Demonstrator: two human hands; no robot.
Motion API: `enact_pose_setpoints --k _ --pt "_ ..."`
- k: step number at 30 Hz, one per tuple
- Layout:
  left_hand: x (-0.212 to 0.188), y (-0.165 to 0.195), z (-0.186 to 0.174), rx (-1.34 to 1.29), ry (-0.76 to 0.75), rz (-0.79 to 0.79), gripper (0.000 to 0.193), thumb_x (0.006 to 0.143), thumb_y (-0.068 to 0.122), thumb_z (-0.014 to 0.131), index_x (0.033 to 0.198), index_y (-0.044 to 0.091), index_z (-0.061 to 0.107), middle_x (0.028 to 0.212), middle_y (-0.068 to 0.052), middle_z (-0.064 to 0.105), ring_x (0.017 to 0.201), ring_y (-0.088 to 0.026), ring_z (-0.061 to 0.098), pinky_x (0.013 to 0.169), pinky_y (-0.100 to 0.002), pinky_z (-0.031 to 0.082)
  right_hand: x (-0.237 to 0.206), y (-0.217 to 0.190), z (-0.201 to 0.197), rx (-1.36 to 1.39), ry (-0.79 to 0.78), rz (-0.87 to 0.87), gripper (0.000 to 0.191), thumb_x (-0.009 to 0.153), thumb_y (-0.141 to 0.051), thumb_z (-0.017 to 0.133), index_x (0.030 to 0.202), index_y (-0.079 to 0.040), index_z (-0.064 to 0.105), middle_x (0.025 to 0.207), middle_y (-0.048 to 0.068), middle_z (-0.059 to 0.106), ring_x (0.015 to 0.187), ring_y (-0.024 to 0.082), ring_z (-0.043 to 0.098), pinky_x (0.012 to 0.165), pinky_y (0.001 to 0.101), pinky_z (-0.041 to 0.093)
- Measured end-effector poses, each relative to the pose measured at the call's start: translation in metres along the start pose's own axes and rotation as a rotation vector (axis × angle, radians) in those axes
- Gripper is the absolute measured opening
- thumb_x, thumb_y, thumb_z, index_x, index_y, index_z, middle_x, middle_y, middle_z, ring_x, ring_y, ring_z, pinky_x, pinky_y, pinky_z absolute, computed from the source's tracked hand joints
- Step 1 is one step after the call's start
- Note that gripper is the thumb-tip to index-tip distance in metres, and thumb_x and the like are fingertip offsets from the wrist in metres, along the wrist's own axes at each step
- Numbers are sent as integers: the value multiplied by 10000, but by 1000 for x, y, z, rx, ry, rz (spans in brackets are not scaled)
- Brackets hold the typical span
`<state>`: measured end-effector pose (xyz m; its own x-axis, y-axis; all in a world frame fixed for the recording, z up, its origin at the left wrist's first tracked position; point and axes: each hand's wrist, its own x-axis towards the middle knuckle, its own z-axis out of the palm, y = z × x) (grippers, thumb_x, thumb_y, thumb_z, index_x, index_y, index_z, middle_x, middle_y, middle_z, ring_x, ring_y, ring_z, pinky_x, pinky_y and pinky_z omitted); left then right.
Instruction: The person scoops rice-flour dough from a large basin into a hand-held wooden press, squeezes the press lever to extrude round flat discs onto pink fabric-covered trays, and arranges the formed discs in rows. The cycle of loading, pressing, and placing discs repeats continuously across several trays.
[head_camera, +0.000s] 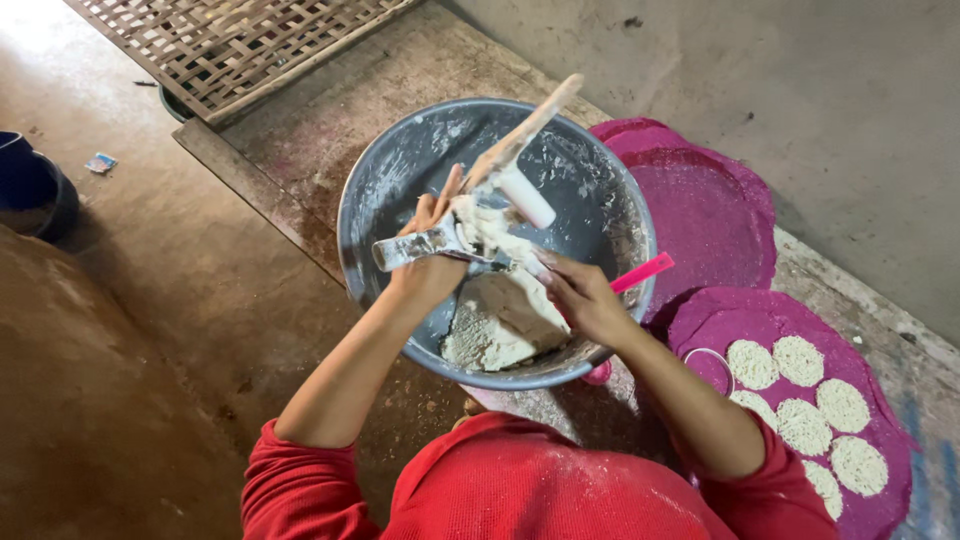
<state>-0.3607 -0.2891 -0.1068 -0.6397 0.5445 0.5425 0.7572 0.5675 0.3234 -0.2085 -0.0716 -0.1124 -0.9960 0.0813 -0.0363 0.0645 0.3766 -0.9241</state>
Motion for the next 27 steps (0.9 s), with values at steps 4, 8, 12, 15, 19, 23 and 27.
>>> enact_pose_setpoints --k 4,8,12,15,19,23,27 --pt "-2 -4 -2 32 36 -19 769 707 124 771 1423 2 519 1570 -206 422 1010 -306 579 773 -417 572 2 -5 9 -24 -55 -115 447 1042 -162 566 1486 -111 560 742 -43 503 655 49 442 574 248 425" --pt "-7 -17 -19 102 99 -48 782 797 116 760 1523 29 482 1507 -122 530 927 -231 619 651 -370 575 -5 -43 -23 -205 -160 30 426 1002 -204 596 1421 -134 621 691 19 606 578 77 487 530 285 450" --pt "-13 -7 -17 130 -420 -156 686 1038 221 521 1677 149 282 1303 -136 572 887 -205 606 708 -357 572 16 -95 -40 -647 -336 33 330 998 -281 607 1273 -123 697 744 104 734 561 139 657 573 307 502" --pt "-20 6 -9 14 -351 5 905 764 277 734 1583 98 392 1358 -119 538 1032 -247 627 808 -377 587 13 -109 0 -1256 -228 -240 194 938 -184 586 1094 -128 687 777 132 705 665 299 663 551 434 511" --pt "-24 0 -10 42 -190 167 628 833 366 746 1389 135 569 1564 -144 434 1147 -389 592 921 -508 530 2 -124 27 -1461 -43 -836 135 839 -145 627 942 -58 611 766 64 603 667 224 657 567 348 527" --pt "-26 -23 -30 -96 -150 -48 589 833 241 727 1393 111 597 1565 -130 492 1191 -363 612 953 -471 517 -17 -152 1 -1349 -80 -771 98 863 -129 625 948 -82 615 804 61 575 694 215 633 599 355 512" --pt "-33 -43 -45 -301 120 -356 630 872 202 775 1438 60 537 1384 -180 601 1169 -347 651 1005 -443 540 -26 -141 -16 -1341 -99 -512 226 848 -152 623 1064 -92 645 786 83 628 633 262 671 524 395 526"
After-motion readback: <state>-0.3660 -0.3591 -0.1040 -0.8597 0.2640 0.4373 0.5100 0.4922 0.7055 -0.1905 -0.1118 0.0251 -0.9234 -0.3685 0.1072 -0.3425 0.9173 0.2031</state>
